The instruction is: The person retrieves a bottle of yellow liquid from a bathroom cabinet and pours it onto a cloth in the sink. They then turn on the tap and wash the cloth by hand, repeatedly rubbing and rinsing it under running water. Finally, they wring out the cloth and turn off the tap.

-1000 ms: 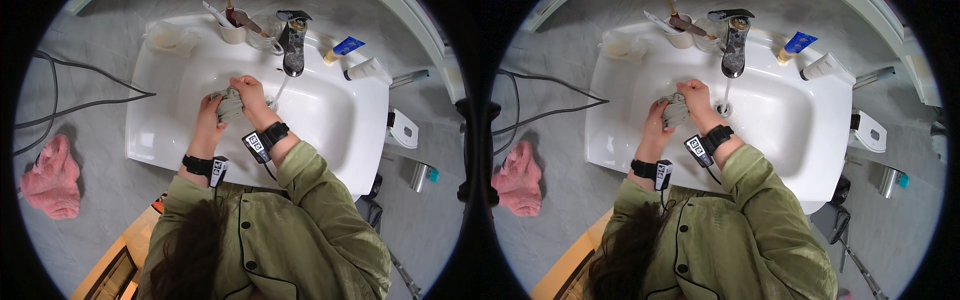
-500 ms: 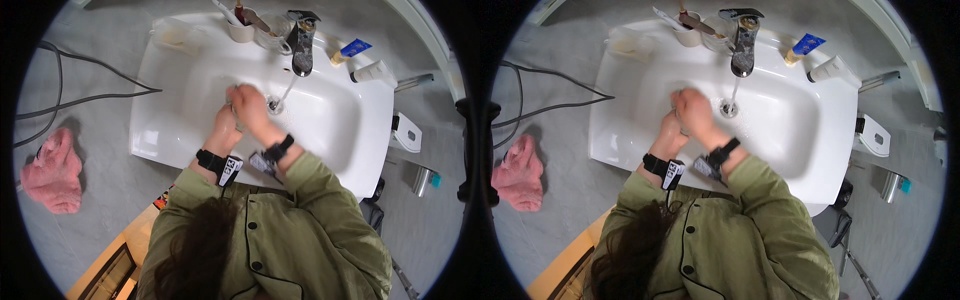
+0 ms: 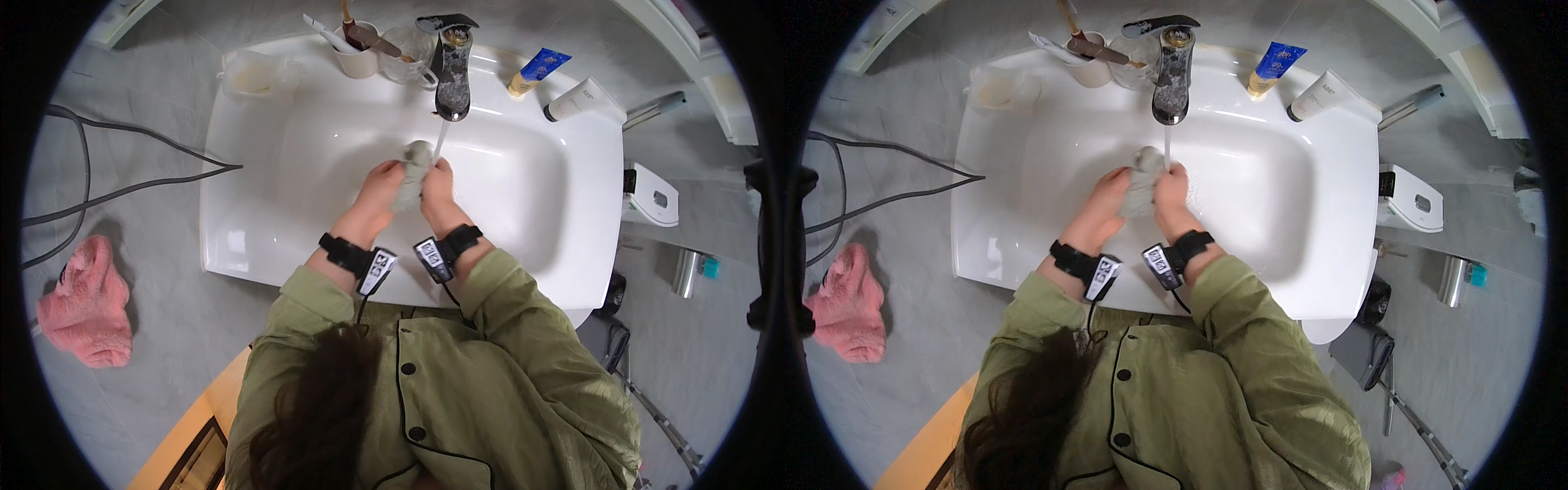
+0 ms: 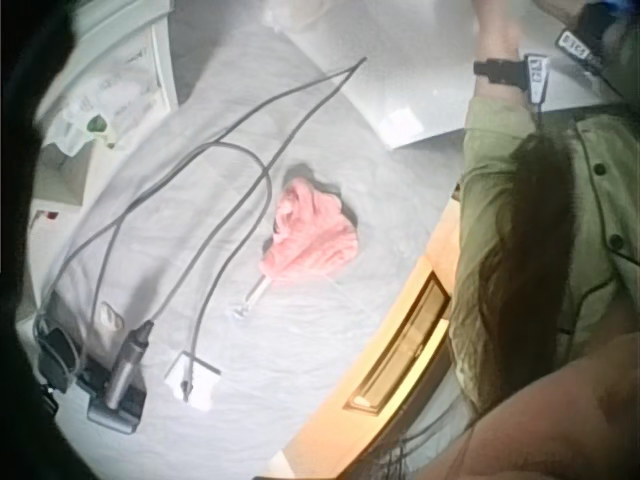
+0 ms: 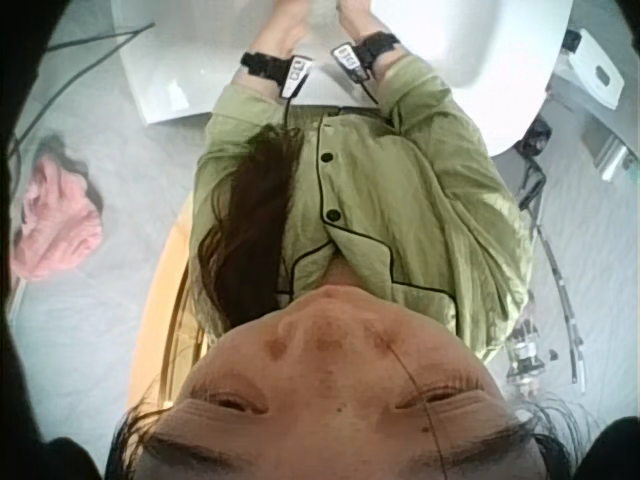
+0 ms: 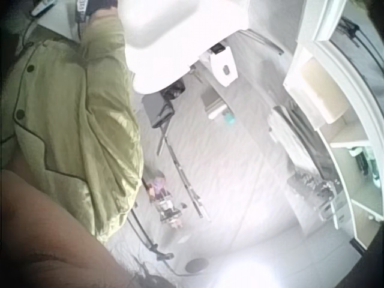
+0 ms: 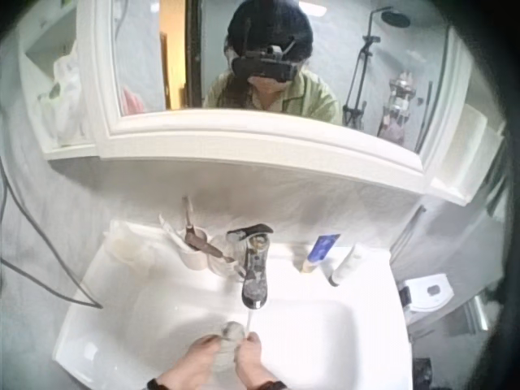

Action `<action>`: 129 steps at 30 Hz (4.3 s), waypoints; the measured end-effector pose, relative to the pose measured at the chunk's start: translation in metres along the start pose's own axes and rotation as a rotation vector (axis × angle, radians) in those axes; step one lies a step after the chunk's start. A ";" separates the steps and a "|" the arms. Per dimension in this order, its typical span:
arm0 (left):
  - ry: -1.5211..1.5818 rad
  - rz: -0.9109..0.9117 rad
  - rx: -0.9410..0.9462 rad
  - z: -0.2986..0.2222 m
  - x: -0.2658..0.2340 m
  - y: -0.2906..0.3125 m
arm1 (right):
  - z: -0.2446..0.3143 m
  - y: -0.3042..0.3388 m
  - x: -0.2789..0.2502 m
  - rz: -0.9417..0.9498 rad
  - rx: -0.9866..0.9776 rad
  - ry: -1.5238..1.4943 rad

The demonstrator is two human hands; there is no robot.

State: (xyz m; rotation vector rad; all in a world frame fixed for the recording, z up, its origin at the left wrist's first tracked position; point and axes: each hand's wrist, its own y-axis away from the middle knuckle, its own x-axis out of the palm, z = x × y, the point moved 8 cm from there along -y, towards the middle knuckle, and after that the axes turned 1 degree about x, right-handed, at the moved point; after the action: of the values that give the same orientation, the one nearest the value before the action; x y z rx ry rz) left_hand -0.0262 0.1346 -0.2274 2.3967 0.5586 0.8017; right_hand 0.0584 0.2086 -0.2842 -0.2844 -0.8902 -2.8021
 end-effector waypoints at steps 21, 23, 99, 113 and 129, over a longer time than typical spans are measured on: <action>0.432 -0.083 0.105 0.005 0.025 -0.052 | 0.064 0.005 -0.006 0.147 0.055 -0.432; 0.490 -0.017 0.071 0.003 0.028 -0.049 | 0.076 0.002 -0.010 0.150 -0.008 -0.454; 0.148 0.029 0.410 -0.043 0.037 -0.028 | 0.070 0.025 0.002 0.379 0.418 -0.522; -0.496 -0.008 0.697 -0.041 0.045 -0.004 | 0.058 0.030 0.021 0.525 0.440 -0.830; -0.797 -0.122 0.717 -0.041 0.060 -0.013 | 0.060 0.021 0.052 0.574 0.547 -0.720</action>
State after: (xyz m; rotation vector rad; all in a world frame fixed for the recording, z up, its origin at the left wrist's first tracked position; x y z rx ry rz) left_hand -0.0112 0.1914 -0.1830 2.9619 0.7042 -0.5229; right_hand 0.0209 0.2209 -0.2123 -1.2561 -1.3814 -1.8285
